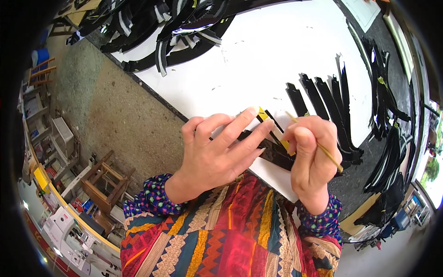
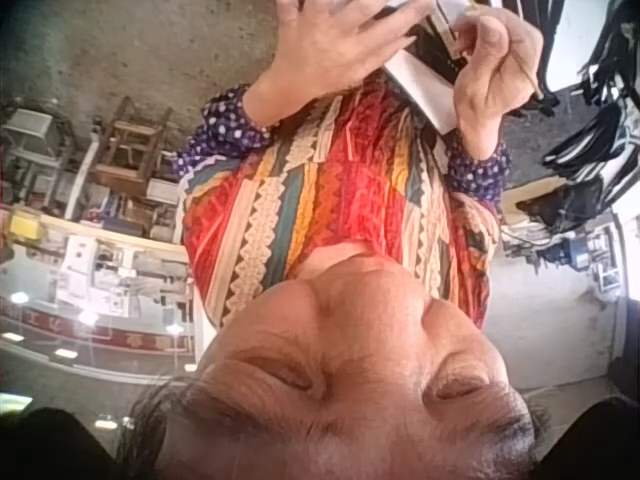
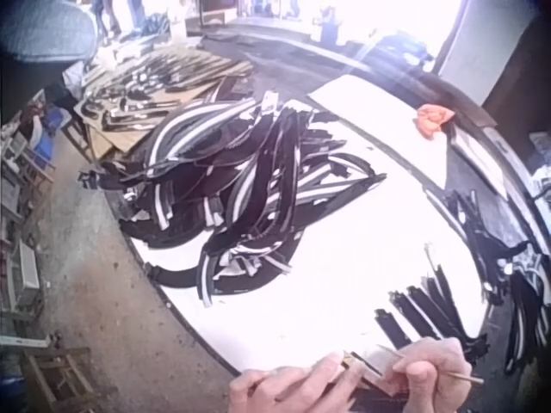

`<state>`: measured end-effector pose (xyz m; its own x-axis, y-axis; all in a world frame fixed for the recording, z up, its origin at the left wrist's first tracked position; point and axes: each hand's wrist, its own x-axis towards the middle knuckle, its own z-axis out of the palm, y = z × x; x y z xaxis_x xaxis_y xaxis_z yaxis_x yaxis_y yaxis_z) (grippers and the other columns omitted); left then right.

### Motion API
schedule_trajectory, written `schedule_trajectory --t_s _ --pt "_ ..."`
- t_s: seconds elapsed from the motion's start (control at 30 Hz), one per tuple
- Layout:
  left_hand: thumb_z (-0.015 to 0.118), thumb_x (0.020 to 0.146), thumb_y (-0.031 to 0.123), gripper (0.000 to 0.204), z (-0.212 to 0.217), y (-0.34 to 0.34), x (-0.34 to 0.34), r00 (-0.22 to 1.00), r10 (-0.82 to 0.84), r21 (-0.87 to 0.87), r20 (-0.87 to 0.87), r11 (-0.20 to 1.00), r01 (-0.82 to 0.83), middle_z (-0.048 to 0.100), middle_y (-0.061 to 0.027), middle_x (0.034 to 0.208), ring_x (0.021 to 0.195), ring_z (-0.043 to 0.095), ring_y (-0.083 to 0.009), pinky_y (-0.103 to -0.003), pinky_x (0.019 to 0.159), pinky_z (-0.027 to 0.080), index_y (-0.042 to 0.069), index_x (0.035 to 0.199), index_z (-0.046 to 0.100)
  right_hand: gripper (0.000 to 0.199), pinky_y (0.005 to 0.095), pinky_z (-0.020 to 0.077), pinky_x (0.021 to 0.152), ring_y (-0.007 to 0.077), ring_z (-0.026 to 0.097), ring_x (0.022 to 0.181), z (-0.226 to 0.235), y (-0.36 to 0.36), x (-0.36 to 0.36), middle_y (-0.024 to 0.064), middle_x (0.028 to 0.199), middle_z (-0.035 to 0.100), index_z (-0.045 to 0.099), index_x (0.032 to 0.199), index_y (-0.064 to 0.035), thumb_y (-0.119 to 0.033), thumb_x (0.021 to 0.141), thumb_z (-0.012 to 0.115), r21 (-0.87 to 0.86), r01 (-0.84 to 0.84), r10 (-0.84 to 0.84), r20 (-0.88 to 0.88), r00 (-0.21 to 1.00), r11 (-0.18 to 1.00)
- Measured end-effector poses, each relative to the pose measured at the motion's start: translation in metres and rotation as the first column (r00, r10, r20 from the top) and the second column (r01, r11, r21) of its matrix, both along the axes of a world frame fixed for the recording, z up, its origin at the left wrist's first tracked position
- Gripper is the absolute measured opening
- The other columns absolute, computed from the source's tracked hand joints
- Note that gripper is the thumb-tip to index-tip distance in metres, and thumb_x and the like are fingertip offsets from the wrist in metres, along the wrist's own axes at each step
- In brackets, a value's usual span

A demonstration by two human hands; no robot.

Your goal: Applying markings or adhesive to black shoe components using a small stick or applicator.

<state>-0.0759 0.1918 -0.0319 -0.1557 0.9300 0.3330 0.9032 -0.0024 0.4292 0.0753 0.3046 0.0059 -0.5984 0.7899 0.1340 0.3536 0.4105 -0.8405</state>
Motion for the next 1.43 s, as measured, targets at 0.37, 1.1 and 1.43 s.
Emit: schedule_trajectory --t_s 0.37,1.1,1.43 --pt "0.086 0.073 0.015 0.049 -0.005 -0.005 -0.004 0.958 0.062 0.095 0.280 0.991 -0.091 0.058 -0.0092 0.119 0.110 0.052 -0.0278 -0.040 0.093 0.041 0.006 0.117 0.065 0.033 0.0376 0.0504 0.070 0.0305 0.062 0.082 -0.019 -0.006 -0.007 0.0142 0.095 0.063 0.061 0.110 0.0011 0.005 0.079 0.075 0.503 -0.104 -0.019 0.233 0.972 0.858" --pt "0.072 0.080 0.005 0.041 -0.007 -0.022 0.007 1.000 -0.022 0.029 -0.006 0.999 0.022 0.065 -0.0066 0.128 0.110 0.057 -0.0198 -0.034 0.090 0.043 0.004 0.121 0.070 0.017 0.0238 0.0529 0.067 0.0142 0.065 0.079 -0.021 -0.022 0.008 0.0132 0.104 0.061 0.063 0.109 0.0037 0.009 0.092 0.063 0.081 0.036 -0.032 -0.050 0.998 0.996" --pt "0.077 0.081 0.005 0.044 0.000 -0.001 -0.008 0.960 0.067 0.053 0.271 0.995 -0.084 0.061 -0.0096 0.113 0.098 0.056 -0.0242 -0.035 0.084 0.044 0.008 0.124 0.067 0.016 0.0205 0.0520 0.068 0.0136 0.064 0.079 -0.030 -0.023 0.011 0.0129 0.109 0.057 0.059 0.114 0.0041 0.002 0.098 0.058 -0.078 0.040 -0.052 -0.160 0.986 0.996"
